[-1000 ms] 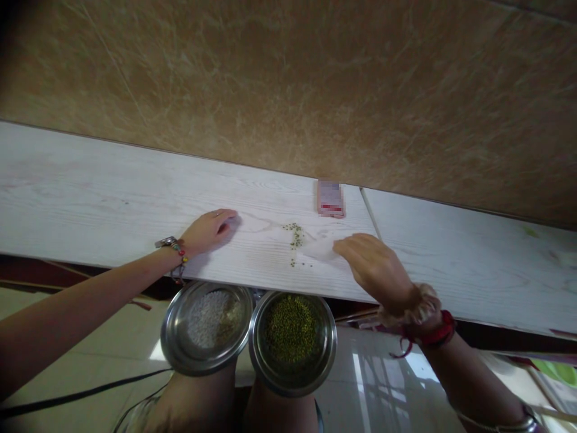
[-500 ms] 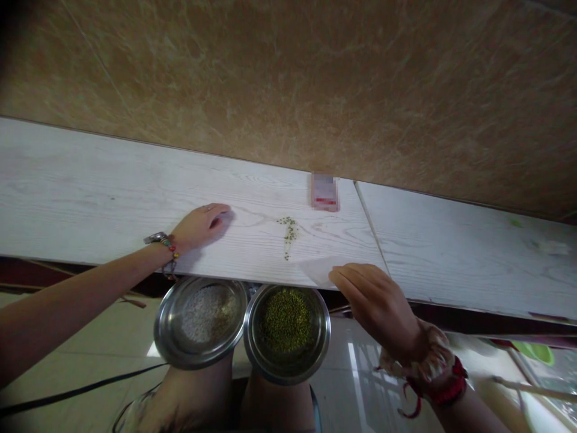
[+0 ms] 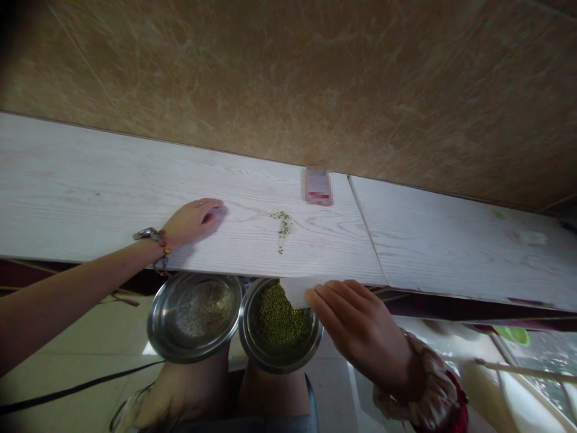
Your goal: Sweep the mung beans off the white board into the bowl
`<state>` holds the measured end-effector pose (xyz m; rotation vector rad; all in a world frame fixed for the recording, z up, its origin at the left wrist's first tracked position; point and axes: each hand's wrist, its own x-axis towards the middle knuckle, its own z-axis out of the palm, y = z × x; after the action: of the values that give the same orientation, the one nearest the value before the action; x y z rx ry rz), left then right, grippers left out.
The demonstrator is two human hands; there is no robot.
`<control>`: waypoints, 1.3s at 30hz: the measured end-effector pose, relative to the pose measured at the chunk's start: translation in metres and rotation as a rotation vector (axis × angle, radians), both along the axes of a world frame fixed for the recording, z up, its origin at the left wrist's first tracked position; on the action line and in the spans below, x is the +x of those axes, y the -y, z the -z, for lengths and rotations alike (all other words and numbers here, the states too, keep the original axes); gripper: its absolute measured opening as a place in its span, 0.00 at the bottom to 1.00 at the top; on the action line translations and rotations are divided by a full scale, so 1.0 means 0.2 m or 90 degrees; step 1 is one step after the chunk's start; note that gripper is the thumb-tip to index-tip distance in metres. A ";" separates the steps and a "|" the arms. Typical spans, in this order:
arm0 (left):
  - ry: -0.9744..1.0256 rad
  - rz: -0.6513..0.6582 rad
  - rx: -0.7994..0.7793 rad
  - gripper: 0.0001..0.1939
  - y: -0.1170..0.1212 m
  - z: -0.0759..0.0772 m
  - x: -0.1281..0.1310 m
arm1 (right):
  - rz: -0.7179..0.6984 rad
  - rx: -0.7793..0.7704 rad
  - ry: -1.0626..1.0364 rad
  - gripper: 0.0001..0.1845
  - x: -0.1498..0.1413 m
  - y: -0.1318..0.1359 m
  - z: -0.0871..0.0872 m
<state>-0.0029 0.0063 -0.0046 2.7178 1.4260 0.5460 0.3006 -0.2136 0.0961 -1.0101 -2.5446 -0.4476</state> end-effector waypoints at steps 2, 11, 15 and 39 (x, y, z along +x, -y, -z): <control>-0.002 -0.002 -0.002 0.20 0.00 0.00 0.00 | -0.002 -0.001 -0.003 0.13 -0.01 0.00 -0.02; -0.002 0.003 0.000 0.20 -0.01 0.01 0.00 | 0.032 0.081 0.045 0.14 0.02 -0.19 0.04; -0.006 0.000 0.001 0.20 0.00 0.00 0.00 | 0.059 0.107 0.074 0.15 0.07 -0.23 0.08; 0.002 0.001 -0.017 0.20 0.00 0.00 0.00 | -0.006 0.093 0.045 0.15 0.00 -0.27 0.08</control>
<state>-0.0035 0.0064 -0.0038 2.6966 1.4206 0.5269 0.3004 -0.1597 0.0799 -0.9447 -2.5339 -0.6668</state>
